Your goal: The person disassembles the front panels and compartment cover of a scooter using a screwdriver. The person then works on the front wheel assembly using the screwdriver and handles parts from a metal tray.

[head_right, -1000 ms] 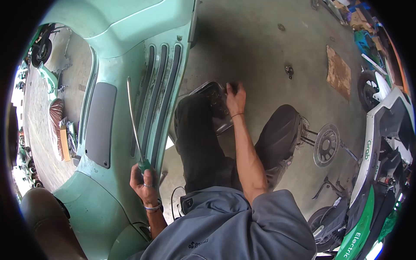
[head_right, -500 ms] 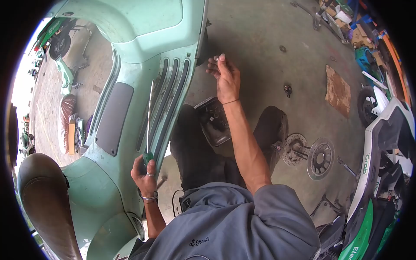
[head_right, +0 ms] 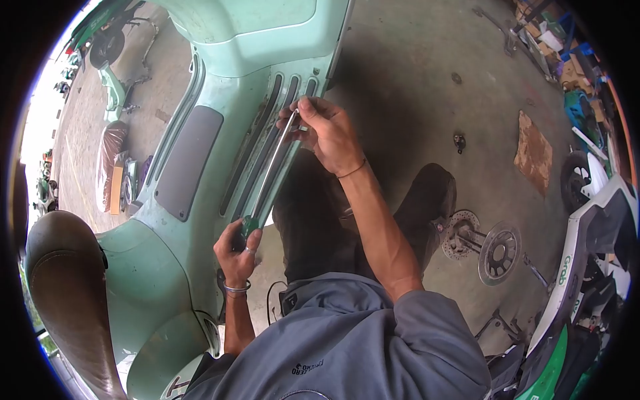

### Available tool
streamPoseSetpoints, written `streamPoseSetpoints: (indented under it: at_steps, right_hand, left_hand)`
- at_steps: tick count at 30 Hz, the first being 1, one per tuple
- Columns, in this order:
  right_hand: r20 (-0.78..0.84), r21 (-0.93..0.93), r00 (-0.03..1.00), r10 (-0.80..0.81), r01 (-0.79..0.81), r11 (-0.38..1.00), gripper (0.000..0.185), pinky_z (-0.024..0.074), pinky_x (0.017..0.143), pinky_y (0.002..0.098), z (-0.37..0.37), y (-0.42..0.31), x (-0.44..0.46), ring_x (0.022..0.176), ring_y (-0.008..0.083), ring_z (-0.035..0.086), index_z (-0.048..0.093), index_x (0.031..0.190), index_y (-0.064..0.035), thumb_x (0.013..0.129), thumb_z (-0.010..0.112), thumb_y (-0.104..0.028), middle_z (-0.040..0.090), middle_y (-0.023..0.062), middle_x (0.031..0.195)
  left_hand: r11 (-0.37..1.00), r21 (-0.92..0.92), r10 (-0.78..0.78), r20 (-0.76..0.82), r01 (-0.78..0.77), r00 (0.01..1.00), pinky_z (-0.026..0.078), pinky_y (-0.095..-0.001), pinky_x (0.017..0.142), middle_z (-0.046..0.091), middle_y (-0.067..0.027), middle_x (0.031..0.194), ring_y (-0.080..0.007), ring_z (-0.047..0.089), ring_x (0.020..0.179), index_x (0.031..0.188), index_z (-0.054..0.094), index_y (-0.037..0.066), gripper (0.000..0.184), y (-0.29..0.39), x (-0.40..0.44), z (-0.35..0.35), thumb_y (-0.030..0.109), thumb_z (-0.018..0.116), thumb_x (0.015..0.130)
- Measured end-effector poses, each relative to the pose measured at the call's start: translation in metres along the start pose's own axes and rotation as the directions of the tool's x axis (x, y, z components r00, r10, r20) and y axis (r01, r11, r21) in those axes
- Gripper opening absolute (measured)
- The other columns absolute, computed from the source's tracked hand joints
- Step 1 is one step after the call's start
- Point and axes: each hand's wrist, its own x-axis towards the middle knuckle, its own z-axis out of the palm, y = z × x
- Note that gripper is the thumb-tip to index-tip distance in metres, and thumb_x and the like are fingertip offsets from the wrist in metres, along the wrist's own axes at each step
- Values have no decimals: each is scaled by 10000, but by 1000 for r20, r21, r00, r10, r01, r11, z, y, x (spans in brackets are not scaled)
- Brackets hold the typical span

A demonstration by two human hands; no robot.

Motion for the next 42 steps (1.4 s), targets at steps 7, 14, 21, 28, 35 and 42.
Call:
streamPoseSetpoints:
  at_steps: [7,14,21,28,35,42]
  right_hand:
    - [36,-38,998,59,-58,998,213,614,764,452,-3,-18,-5,834,283,709,642,999,24,1010,583,-180,686,171,935]
    - [60,-21,997,56,-55,998,199,613,827,482,-2,-17,-8,883,316,718,647,1031,35,1009,576,-149,691,183,964]
    - [116,12,992,52,-54,998,223,610,833,492,1,-21,-10,895,333,717,648,1087,50,1011,575,-146,689,182,964]
    - [124,-92,991,57,-46,995,225,619,797,465,10,-29,-9,872,319,721,650,1099,56,993,599,-135,694,177,948]
    - [120,-410,983,141,-81,909,229,632,682,356,15,-47,-7,791,222,721,685,1034,67,956,659,-147,715,152,902]
    - [46,-334,998,35,-18,942,259,626,654,328,23,-29,-9,774,197,706,684,1042,70,942,688,-169,715,147,907]
  left_hand:
    - [998,18,60,34,-60,998,511,-294,663,678,-99,836,-175,643,718,1042,678,-31,368,2,0,1,190,837,794]
    - [998,-7,68,13,-68,998,471,-259,627,666,-68,811,-110,579,690,1045,682,-36,358,1,0,0,204,804,808]
    - [998,-35,60,2,-60,998,467,-260,619,665,-69,811,-109,574,681,1046,681,-38,358,1,-4,-3,198,806,806]
    - [997,-27,76,-21,-77,997,496,-290,641,668,-95,828,-171,623,692,1040,683,-22,354,2,-4,-6,169,837,785]
    - [996,18,88,-46,-87,995,468,-281,620,651,-81,811,-146,585,681,1036,697,-27,344,7,-6,-12,149,817,766]
    - [988,67,146,-108,-140,983,480,-304,619,639,-88,795,-178,599,670,1034,704,-11,337,7,-2,-8,150,817,760]
